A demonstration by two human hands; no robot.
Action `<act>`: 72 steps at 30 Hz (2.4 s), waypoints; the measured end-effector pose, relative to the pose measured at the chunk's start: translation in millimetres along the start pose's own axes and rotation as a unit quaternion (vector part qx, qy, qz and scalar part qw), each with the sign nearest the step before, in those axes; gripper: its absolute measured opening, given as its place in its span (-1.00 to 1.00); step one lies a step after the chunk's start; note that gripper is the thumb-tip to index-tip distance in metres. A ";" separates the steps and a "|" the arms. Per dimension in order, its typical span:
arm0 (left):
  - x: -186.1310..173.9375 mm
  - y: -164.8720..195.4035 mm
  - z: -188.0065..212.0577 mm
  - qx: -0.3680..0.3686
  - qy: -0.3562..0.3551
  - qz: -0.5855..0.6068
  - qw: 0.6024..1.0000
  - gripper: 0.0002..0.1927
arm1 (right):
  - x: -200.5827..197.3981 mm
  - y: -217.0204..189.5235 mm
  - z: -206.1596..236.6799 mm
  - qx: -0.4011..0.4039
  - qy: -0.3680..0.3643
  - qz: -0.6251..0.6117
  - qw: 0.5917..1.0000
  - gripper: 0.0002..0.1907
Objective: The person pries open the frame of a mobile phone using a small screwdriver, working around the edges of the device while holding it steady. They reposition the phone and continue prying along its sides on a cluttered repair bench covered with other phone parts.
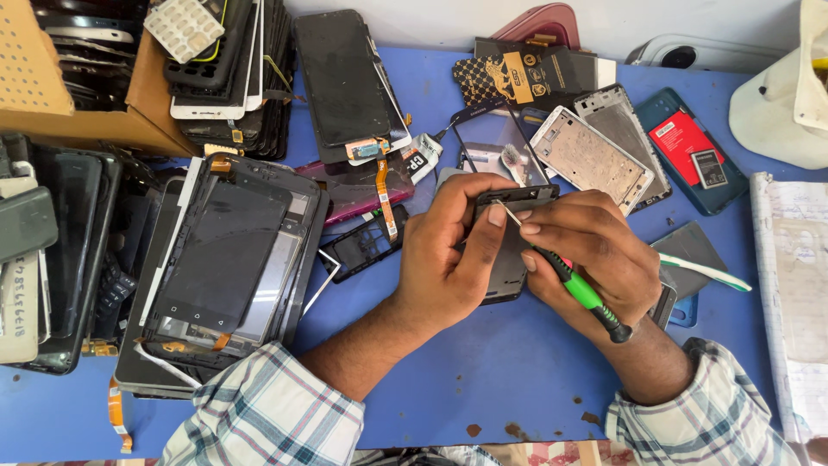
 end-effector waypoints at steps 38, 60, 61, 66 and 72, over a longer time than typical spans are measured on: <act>2.0 2.8 4.2 0.037 0.024 -0.058 0.997 -0.74 | 3.9 7.2 6.9 0.024 0.027 -0.029 0.999 -0.79; 1.5 8.4 3.6 0.026 0.000 -0.071 0.997 -0.65 | 3.3 3.0 2.4 0.055 0.017 -0.005 0.998 -0.74; 1.9 7.8 3.3 0.020 0.001 -0.077 0.997 -0.65 | 3.6 3.0 2.4 0.054 0.019 -0.003 0.998 -0.74; 4.3 6.0 4.4 0.015 0.007 -0.090 0.996 -0.65 | 2.7 3.4 3.4 0.058 0.019 -0.011 0.998 -0.72; 4.8 5.2 4.6 0.026 0.003 -0.100 0.995 -0.68 | 1.4 4.2 2.6 0.061 0.018 -0.019 0.998 -0.71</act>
Point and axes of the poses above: each hand's wrist, its own z-axis away from the middle knuckle, its own x-axis out of the palm, y = z × x, the point moved 2 cm from there along -z, towards the middle knuckle
